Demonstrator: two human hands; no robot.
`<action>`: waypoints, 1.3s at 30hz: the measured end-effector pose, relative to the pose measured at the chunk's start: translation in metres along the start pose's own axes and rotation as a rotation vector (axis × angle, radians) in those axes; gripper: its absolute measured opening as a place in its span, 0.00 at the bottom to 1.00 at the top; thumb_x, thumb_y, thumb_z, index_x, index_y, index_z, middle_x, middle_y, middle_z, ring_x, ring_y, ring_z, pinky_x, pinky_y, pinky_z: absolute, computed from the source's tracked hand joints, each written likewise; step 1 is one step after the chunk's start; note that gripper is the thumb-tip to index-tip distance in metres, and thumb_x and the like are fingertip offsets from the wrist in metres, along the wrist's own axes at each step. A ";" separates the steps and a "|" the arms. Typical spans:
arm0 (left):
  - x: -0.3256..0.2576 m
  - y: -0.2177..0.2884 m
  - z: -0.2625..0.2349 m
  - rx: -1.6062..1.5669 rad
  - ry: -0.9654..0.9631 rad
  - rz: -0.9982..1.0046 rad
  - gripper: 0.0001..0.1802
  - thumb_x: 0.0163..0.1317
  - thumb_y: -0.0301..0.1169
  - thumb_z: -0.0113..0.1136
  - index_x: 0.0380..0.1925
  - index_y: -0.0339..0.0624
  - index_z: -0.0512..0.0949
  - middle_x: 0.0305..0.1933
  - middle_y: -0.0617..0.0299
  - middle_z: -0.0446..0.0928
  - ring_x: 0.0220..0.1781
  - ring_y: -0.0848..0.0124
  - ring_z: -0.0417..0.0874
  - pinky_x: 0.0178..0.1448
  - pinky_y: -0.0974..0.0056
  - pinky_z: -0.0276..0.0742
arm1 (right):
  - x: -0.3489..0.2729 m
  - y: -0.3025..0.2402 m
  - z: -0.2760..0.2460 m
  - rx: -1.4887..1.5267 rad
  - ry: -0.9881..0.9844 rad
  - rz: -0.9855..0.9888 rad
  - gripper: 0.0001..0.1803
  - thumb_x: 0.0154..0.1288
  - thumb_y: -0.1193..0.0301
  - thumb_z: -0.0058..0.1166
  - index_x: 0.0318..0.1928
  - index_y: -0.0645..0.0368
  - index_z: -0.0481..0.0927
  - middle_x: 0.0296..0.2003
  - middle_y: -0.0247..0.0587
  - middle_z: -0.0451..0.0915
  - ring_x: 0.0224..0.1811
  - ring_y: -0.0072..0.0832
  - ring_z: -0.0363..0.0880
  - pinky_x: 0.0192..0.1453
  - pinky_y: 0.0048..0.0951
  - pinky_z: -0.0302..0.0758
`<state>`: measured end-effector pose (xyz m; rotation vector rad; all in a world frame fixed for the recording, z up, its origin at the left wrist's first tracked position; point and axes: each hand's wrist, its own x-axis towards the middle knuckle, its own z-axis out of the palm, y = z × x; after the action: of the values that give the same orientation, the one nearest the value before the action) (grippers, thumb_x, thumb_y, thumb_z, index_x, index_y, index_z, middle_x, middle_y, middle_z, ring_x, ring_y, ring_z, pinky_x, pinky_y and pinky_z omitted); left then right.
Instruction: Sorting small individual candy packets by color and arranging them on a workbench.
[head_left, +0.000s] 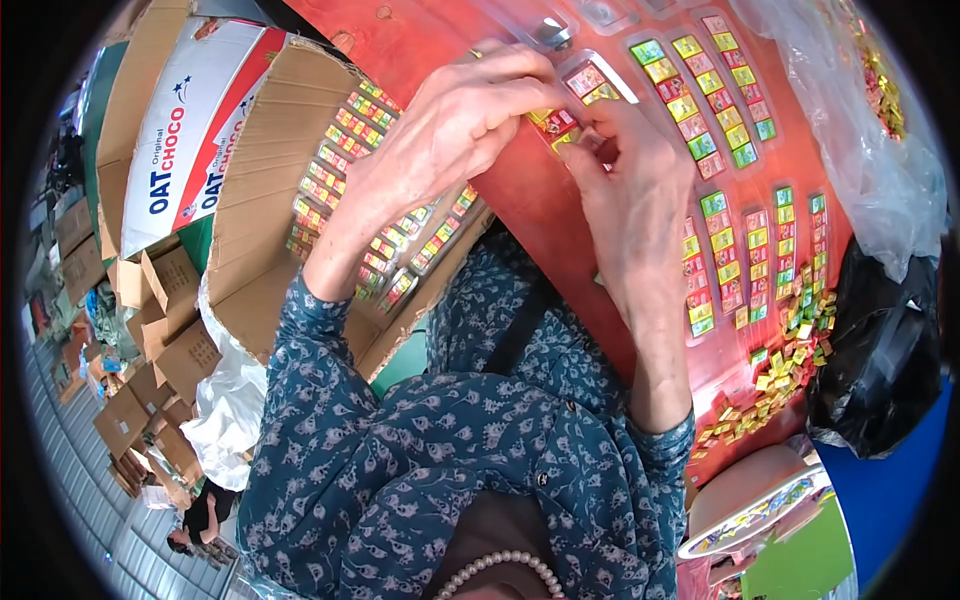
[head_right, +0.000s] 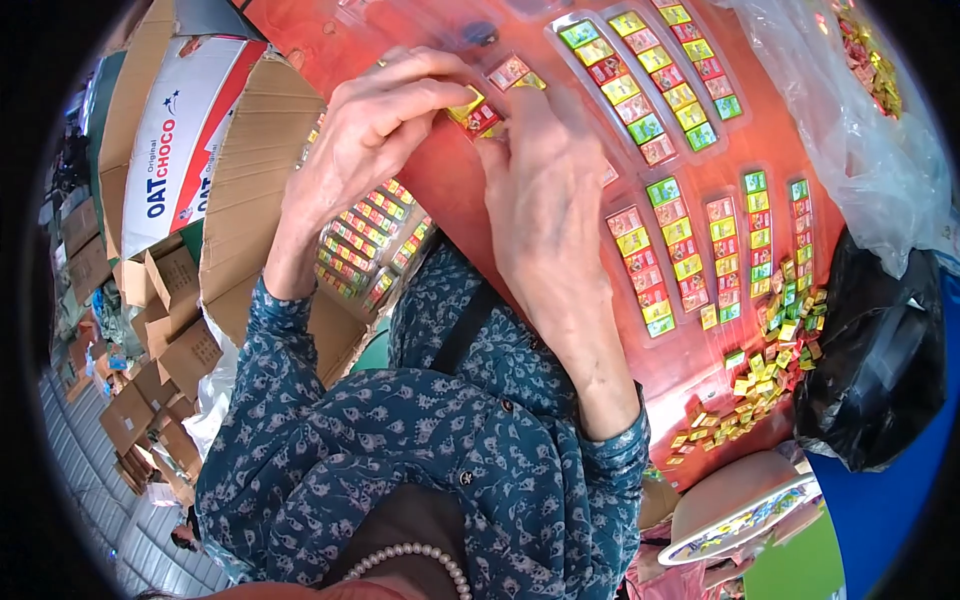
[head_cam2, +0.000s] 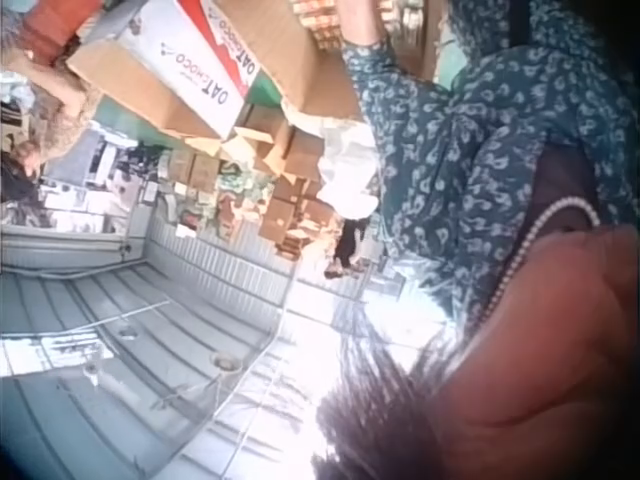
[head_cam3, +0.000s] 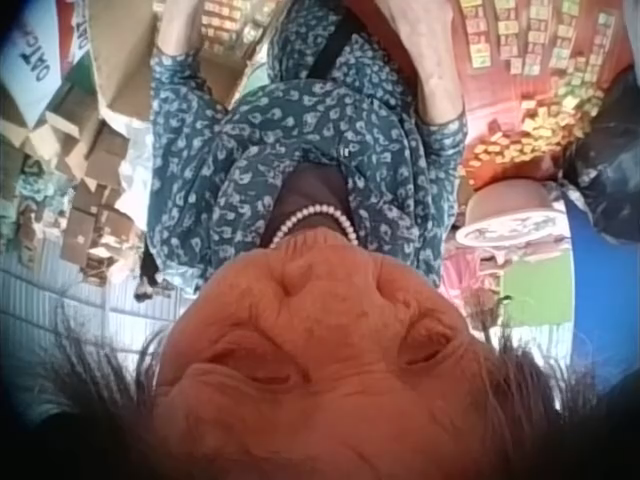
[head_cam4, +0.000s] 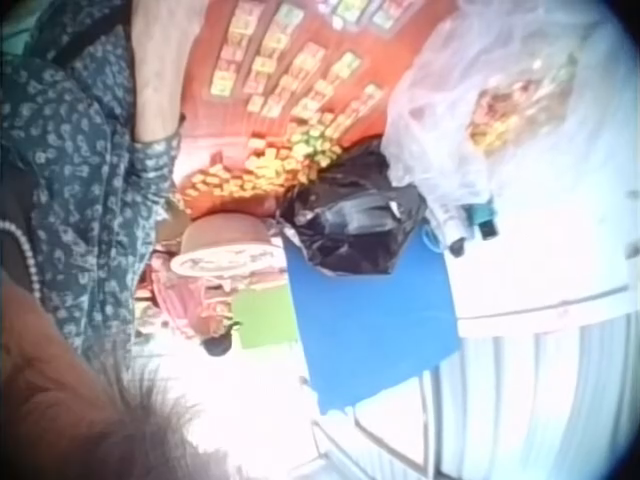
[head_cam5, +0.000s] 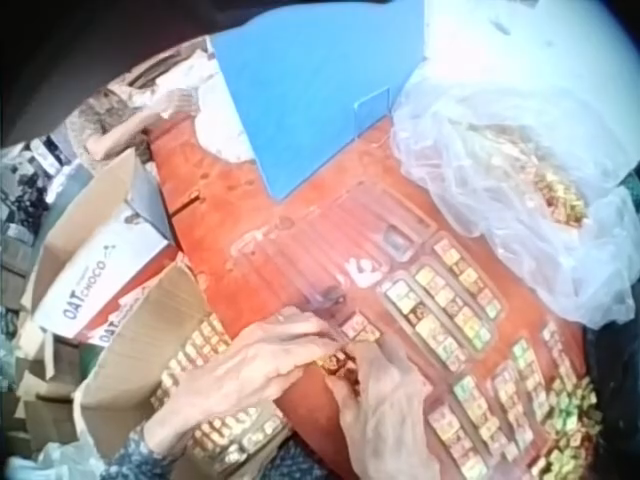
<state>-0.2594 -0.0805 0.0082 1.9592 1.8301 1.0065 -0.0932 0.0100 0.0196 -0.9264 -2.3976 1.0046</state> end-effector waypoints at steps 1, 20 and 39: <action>-0.001 -0.001 0.001 0.010 0.065 0.017 0.15 0.53 0.18 0.63 0.42 0.36 0.82 0.50 0.56 0.81 0.51 0.55 0.81 0.53 0.57 0.78 | -0.001 0.001 -0.004 0.002 -0.002 0.002 0.15 0.52 0.81 0.66 0.43 0.68 0.82 0.34 0.46 0.81 0.32 0.34 0.82 0.37 0.33 0.78; -0.018 0.012 0.021 0.152 0.151 -0.120 0.17 0.55 0.30 0.68 0.44 0.37 0.80 0.53 0.55 0.76 0.55 0.54 0.75 0.58 0.54 0.75 | -0.040 0.000 -0.034 0.030 -0.026 0.103 0.11 0.56 0.84 0.58 0.41 0.68 0.75 0.38 0.55 0.74 0.39 0.53 0.76 0.40 0.45 0.74; -0.024 0.011 0.021 0.165 0.138 -0.106 0.20 0.54 0.30 0.70 0.44 0.29 0.78 0.54 0.49 0.75 0.55 0.50 0.76 0.56 0.53 0.76 | -0.041 0.005 -0.022 0.013 0.003 0.059 0.11 0.54 0.84 0.59 0.39 0.67 0.74 0.36 0.55 0.72 0.38 0.54 0.75 0.39 0.47 0.73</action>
<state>-0.2364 -0.0996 -0.0067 1.9014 2.1302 1.0099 -0.0495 -0.0049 0.0268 -0.9991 -2.3709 1.0377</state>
